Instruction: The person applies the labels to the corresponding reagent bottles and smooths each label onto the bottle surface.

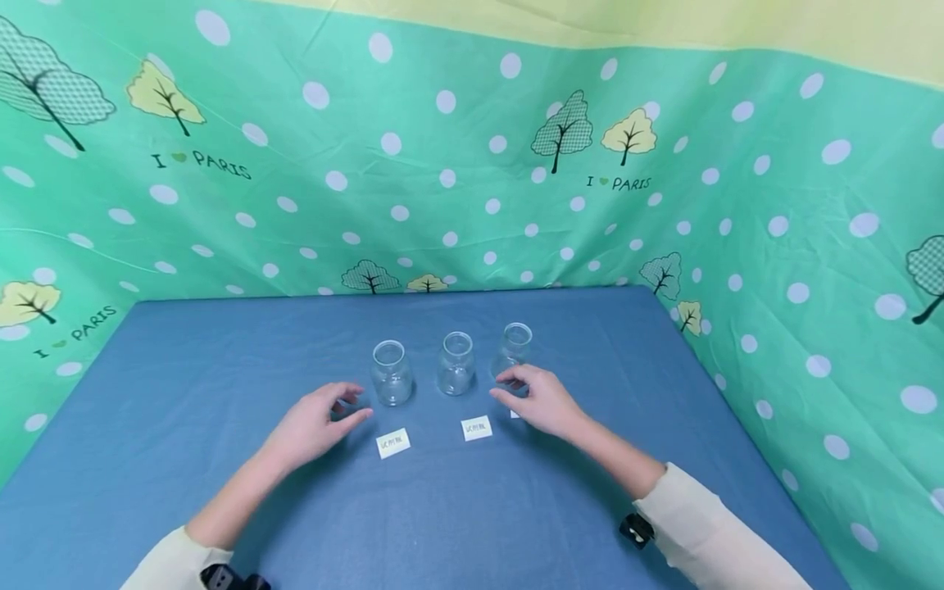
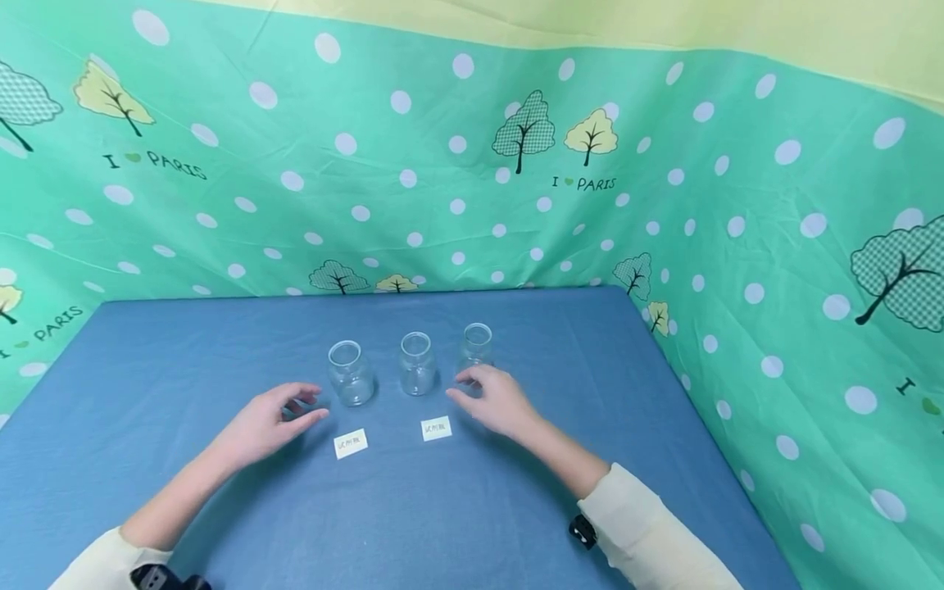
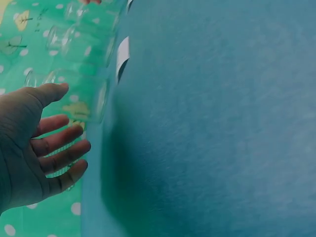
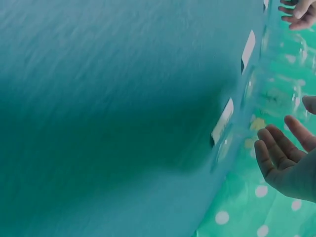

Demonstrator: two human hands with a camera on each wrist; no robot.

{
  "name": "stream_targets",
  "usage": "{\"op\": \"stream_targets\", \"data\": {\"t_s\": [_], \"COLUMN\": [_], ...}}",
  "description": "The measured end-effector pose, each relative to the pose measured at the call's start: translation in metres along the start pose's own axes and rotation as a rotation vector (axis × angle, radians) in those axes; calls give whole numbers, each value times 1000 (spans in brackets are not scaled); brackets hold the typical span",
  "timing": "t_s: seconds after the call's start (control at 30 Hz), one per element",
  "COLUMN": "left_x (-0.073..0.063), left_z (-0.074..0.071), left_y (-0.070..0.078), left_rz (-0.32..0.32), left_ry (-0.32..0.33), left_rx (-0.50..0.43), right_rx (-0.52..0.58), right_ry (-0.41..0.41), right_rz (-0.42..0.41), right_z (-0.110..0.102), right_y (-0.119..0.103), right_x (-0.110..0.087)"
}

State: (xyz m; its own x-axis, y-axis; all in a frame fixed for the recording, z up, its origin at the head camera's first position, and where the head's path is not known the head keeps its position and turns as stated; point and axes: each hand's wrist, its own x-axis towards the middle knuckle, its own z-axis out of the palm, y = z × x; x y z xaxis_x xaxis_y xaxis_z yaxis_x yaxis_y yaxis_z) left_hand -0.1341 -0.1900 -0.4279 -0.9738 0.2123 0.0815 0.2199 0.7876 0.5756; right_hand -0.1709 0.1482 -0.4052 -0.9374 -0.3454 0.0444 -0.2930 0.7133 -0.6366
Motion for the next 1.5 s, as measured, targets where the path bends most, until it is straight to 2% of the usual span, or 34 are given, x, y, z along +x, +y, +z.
{"op": "stream_targets", "data": {"t_s": [0.13,0.37,0.63,0.93,1.27,1.5], "left_x": [-4,-9,-10,-12,-14,-14], "left_z": [6,12,16,19,22,23], "left_y": [2,4,3,6,9,10], "left_rz": [11,108,113,158,149,141], "left_ry": [-48,-76,-120,-102,-110,-117], "left_rx": [0,7,10,59,86,79], "right_rx": [12,22,-130,-272,-408,-436], "right_ry": [-42,-138,-156,-230,-240,-278], "right_rz": [-44,-132,-284,-284,-348,-371], "right_z": [11,32,54,73,89,92], "right_y": [-5,-19,-38,-55,-63,-64], "right_x": [2,5,10,16,24,27]}}
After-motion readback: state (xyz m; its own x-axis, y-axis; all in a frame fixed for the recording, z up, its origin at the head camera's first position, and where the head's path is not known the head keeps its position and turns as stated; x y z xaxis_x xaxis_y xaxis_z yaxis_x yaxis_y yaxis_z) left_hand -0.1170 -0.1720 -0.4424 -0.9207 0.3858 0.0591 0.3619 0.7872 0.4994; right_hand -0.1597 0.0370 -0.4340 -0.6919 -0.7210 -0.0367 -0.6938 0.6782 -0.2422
